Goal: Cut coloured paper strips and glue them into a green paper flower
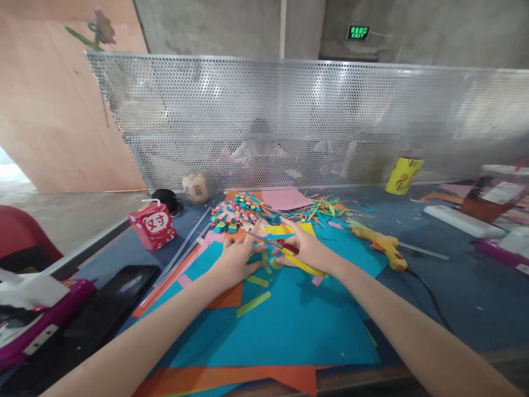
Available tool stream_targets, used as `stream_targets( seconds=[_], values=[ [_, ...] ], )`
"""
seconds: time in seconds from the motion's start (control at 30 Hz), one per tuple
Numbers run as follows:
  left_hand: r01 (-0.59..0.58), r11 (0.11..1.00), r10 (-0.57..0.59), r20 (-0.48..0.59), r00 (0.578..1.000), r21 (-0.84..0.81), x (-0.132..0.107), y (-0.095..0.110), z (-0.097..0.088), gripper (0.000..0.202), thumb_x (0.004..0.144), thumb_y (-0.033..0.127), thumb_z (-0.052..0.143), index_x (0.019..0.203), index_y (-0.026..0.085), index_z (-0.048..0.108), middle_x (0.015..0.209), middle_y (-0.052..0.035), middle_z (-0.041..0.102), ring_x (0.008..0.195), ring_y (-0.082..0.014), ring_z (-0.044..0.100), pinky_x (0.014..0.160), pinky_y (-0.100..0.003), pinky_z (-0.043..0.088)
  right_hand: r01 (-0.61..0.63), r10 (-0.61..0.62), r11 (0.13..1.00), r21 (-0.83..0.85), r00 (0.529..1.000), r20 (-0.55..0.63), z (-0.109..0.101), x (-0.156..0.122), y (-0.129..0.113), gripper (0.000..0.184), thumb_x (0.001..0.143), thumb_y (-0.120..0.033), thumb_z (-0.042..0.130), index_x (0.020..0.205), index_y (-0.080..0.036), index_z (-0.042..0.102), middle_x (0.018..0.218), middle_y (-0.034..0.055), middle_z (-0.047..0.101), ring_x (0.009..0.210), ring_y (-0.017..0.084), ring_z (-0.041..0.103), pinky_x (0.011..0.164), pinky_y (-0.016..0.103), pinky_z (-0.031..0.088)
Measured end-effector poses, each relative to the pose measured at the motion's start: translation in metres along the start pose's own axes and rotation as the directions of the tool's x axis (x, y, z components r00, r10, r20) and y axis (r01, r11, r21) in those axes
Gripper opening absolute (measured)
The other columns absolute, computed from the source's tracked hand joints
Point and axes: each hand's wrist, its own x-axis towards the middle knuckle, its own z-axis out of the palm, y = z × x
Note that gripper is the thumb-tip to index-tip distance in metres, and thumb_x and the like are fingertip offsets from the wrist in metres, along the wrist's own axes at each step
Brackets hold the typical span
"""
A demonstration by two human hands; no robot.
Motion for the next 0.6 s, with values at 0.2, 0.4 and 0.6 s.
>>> stream_targets(
  seconds=[0.2, 0.4, 0.6],
  values=[
    [-0.008, 1.0, 0.008, 0.013, 1.0, -0.015, -0.004, 0.003, -0.001, 0.07, 0.079, 0.035, 0.048, 0.135, 0.021, 0.009, 0.094, -0.0051, 0.069, 0.11, -0.0232, 0.049, 0.091, -0.043, 0.018, -0.06, 0.066, 0.991, -0.122, 0.997, 0.046, -0.01, -0.002, -0.004, 0.1, 0.062, -0.029, 0.071, 0.138, -0.021, 0.006, 0.093, 0.0077, 0.066, 0.081, 0.02, 0.062, 0.073, 0.034, 0.046],
    [-0.026, 0.997, 0.031, -0.068, 0.997, 0.078, -0.008, 0.003, -0.004, 0.069, 0.078, 0.041, 0.048, 0.134, 0.023, 0.011, 0.11, -0.0072, 0.062, 0.109, -0.0239, 0.05, 0.092, -0.044, 0.018, -0.049, 0.051, 0.994, -0.102, 0.999, 0.014, -0.017, -0.005, -0.002, 0.089, 0.071, -0.035, 0.062, 0.137, -0.018, 0.005, 0.074, 0.0029, 0.066, 0.067, 0.019, 0.062, 0.061, 0.031, 0.048],
    [-0.14, 0.971, 0.133, 0.051, 0.99, 0.193, -0.019, 0.008, -0.013, 0.055, 0.081, 0.04, 0.043, 0.131, 0.023, 0.026, 0.11, -0.0076, 0.062, 0.11, -0.0271, 0.048, 0.091, -0.048, 0.021, 0.058, -0.052, 0.989, -0.134, 0.997, 0.05, -0.003, -0.003, -0.006, 0.092, 0.068, -0.033, 0.064, 0.137, -0.024, 0.005, 0.11, 0.0096, 0.058, 0.095, 0.021, 0.058, 0.077, 0.035, 0.047]
  ],
)
